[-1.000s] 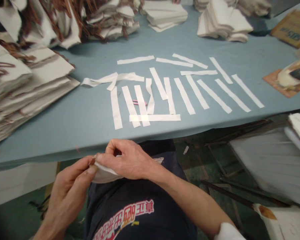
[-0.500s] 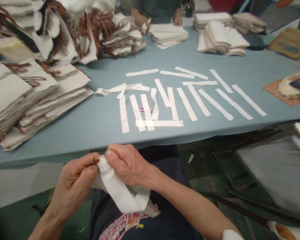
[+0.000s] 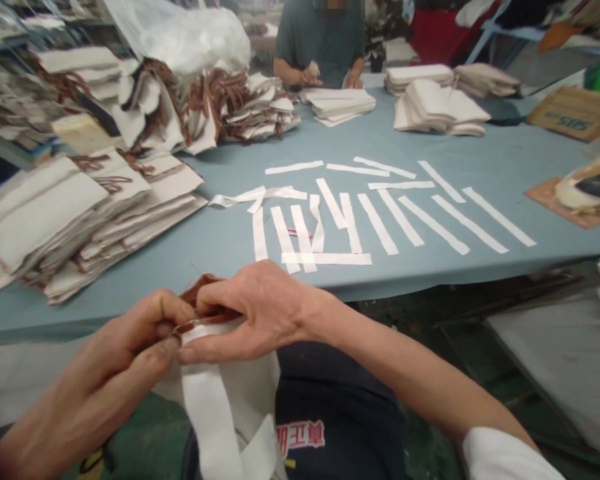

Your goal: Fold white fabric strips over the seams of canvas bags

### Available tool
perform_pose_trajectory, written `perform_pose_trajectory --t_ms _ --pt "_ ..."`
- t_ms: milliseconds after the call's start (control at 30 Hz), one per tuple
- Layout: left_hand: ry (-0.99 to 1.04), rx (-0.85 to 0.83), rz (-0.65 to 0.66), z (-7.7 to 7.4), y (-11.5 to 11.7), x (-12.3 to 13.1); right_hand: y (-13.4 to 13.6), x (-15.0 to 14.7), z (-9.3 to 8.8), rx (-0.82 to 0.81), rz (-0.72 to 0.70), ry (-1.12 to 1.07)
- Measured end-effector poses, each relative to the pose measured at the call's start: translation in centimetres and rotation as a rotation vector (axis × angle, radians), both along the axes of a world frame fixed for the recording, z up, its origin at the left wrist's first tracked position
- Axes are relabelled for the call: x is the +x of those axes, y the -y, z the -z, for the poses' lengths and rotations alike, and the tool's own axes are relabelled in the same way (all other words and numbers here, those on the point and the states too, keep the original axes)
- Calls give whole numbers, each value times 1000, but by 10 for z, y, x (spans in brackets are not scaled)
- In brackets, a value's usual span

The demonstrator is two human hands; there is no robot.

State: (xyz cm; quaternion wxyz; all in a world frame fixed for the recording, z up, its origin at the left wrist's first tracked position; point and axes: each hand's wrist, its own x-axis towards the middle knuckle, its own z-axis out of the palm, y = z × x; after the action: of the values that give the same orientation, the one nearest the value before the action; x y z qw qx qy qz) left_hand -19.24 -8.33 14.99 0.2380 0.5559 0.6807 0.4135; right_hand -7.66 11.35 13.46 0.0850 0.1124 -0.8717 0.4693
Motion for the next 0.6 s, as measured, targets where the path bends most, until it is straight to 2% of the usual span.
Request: perform_pose_trajectory --t_ms 200,300,400,533,600 --pt "-208 28 -62 8 8 3 10 0 1 -42 42 63" --pt "-325 83 -96 14 7 3 16 -1 9 -145 112 59" --pt "-420 190 -85 28 7 1 22 1 19 -394 104 160" --pt "-398 349 30 55 7 -3 27 6 36 -811 -13 385" --pt "-414 386 49 67 5 -5 30 7 44 -957 1 429"
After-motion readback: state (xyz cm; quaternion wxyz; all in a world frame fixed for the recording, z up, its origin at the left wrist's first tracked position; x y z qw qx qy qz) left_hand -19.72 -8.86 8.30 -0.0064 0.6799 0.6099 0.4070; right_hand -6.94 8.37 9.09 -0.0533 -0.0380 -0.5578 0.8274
